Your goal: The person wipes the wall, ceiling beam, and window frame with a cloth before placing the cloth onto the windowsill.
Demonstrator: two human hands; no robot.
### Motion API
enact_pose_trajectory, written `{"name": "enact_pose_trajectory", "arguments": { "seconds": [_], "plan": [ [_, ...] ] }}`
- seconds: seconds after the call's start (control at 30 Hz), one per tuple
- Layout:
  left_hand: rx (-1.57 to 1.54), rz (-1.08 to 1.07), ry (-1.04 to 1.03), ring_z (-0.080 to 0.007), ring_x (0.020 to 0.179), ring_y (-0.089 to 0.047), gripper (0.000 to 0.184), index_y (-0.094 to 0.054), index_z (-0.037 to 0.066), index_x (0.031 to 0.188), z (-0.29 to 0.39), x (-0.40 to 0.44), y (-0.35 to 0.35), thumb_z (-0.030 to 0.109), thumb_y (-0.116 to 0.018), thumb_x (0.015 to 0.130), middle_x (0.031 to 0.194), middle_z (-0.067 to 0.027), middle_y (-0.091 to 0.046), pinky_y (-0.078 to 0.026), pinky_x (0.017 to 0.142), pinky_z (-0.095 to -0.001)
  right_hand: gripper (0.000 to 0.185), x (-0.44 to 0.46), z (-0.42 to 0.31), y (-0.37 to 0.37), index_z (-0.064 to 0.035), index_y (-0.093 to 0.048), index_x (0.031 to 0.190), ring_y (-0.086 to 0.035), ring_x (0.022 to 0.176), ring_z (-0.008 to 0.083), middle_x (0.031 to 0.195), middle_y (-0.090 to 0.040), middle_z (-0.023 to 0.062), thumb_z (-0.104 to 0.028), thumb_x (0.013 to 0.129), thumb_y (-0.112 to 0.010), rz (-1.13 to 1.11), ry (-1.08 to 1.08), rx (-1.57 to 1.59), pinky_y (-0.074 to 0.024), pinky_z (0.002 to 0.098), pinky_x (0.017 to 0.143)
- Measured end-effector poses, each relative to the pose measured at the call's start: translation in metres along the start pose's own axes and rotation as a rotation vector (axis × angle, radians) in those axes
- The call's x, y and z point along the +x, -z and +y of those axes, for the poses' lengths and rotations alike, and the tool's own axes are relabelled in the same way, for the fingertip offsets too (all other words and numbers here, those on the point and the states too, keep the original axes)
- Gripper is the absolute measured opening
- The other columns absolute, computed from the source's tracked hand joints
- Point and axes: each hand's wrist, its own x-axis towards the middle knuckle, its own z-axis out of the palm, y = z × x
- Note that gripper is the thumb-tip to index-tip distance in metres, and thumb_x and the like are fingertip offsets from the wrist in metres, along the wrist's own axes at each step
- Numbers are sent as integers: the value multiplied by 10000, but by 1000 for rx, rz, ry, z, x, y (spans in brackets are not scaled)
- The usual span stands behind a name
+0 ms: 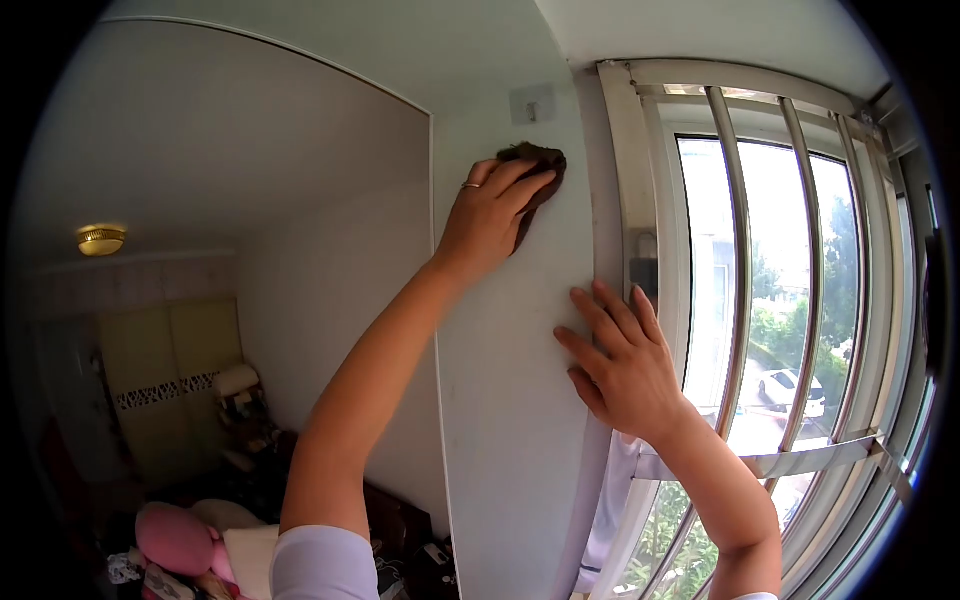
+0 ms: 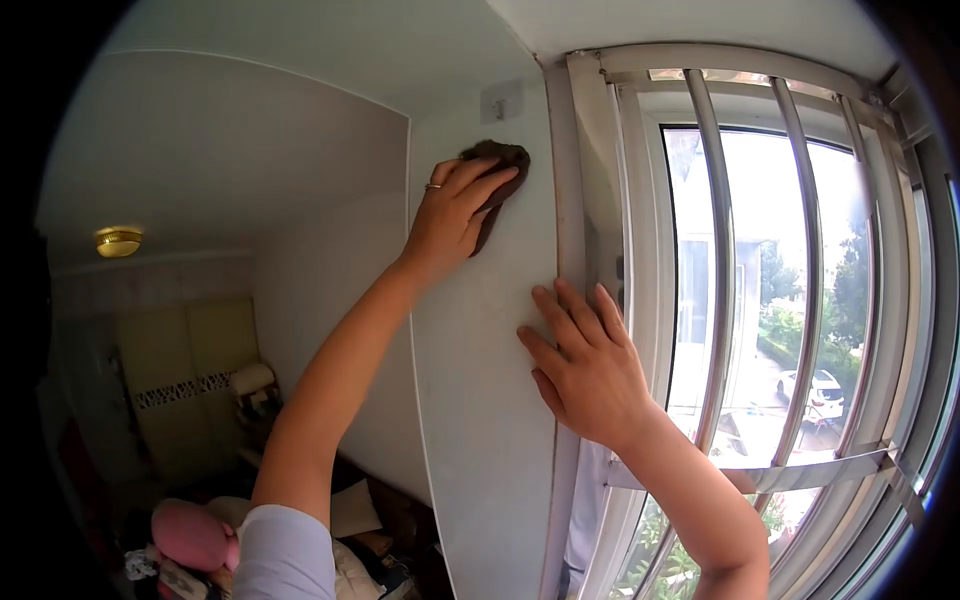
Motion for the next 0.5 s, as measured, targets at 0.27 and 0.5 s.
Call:
{"name": "enact_pose_trajectory", "arguments": {
  "seconds": [0.27,0.5],
  "plan": [
    [325,170,234,-326,1172,-500,401,-598,135,1294,-66,46,2,28,-561,910,1303,-52,-577,-464,1006,-394,384,-2,2,-3,-161,-640,1199,-398,1354,299,1440,-455,108,-230,822,-671,11,15,-20,-226,519,1168],
    [505,-12,504,-357,1188,-505,440,-583,133,1321,-85,33,29,23,-523,899,1332,-64,-538,-491,991,-416,392,-6,3,-3,-165,-634,1210,-402,1350,297,1451,-449,106,-233,826,-663,28,14,-21,-230,522,1163]
  ]
}}
